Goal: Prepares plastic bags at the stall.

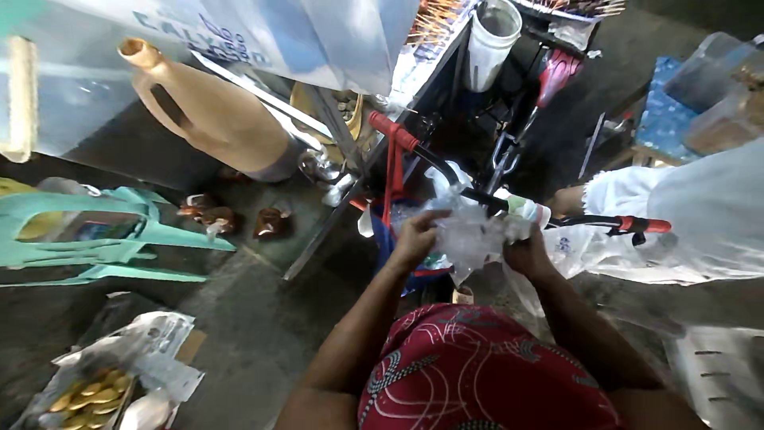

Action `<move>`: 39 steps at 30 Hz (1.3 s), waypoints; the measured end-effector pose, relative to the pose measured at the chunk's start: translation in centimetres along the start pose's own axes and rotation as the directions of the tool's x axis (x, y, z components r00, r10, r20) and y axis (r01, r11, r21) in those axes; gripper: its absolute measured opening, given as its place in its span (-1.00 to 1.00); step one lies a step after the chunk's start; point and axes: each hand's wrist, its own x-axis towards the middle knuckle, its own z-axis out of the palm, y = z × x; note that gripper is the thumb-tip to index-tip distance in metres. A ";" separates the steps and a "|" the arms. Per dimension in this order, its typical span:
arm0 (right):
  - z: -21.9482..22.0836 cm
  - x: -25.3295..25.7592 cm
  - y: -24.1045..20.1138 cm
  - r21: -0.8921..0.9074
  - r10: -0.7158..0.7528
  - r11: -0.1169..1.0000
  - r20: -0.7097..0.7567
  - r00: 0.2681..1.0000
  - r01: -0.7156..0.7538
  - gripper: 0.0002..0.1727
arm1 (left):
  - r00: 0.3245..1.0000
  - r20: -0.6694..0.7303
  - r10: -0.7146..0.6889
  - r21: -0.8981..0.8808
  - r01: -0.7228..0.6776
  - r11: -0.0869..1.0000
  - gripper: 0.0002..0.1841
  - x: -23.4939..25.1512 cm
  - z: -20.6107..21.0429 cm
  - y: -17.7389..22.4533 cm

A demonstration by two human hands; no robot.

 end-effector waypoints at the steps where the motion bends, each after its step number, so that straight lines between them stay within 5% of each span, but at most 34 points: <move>1: -0.6 0.1 0.3 0.048 0.102 0.994 -0.047 0.994 -0.100 -0.49 | 0.999 -0.052 -0.010 0.009 0.010 1.000 -0.62 0.2 -0.4 -0.5; 5: -2.0 1.0 1.7 0.333 0.200 0.928 -0.075 0.977 -0.164 -0.66 | 0.996 -0.078 0.039 0.011 -0.038 0.999 -0.54 0.5 -1.7 -1.6; 9: -1.6 1.0 0.7 0.364 0.287 0.898 -0.060 0.956 -0.247 -0.66 | 0.991 0.070 0.118 0.114 -0.126 0.985 -0.49 0.3 -1.5 -1.2; 13: -1.9 1.3 1.9 0.319 0.188 0.941 -0.203 0.961 -0.116 -0.51 | 0.993 0.085 0.077 0.119 -0.087 0.989 -0.47 0.4 -1.4 -0.7; 15: -3.2 1.0 3.1 0.359 0.107 0.932 -0.109 0.988 -0.061 -0.54 | 0.998 0.027 0.060 0.077 -0.062 0.995 -0.43 0.4 -1.5 -0.8; 17: -4.7 0.9 4.4 0.431 -0.026 0.902 0.133 0.991 -0.034 -0.60 | 0.997 -0.061 0.040 0.014 -0.039 0.999 -0.41 0.5 -1.8 -1.0; 20: -6.1 0.5 4.7 0.149 0.026 0.984 0.415 0.909 -0.096 -0.55 | 0.982 -0.184 0.042 -0.062 -0.054 0.997 -0.37 0.9 -2.8 -1.4; 23: -6.0 0.7 4.7 -0.260 0.217 0.961 0.508 0.833 -0.092 -0.77 | 0.973 -0.226 0.047 -0.079 -0.067 0.995 -0.34 1.2 -3.9 -1.1; 26: -6.8 0.6 4.5 -0.376 0.297 0.914 0.370 0.880 -0.150 -0.69 | 0.979 -0.150 0.136 0.114 -0.119 0.986 -0.41 0.9 -4.8 -0.4; 30: -6.9 1.3 1.4 -0.188 -0.029 0.981 0.055 0.998 0.039 -0.60 | 0.952 0.101 0.289 0.326 -0.306 0.894 -0.52 0.7 -4.3 0.5; 32: -5.6 2.7 -0.1 -0.051 -0.099 0.993 0.091 0.991 0.104 -0.57 | 0.916 0.199 0.349 0.340 -0.399 0.852 -0.56 0.7 -3.2 1.1; 36: -1.8 5.4 -2.2 0.137 0.071 0.983 0.313 0.947 -0.119 -0.74 | 0.876 0.319 0.363 0.323 -0.460 0.827 -0.65 0.9 -1.0 2.2; 39: 0.4 5.6 -0.9 0.178 0.160 0.960 0.279 0.947 -0.215 -0.75 | 0.878 0.354 0.322 0.296 -0.432 0.852 -0.69 1.0 0.0 2.6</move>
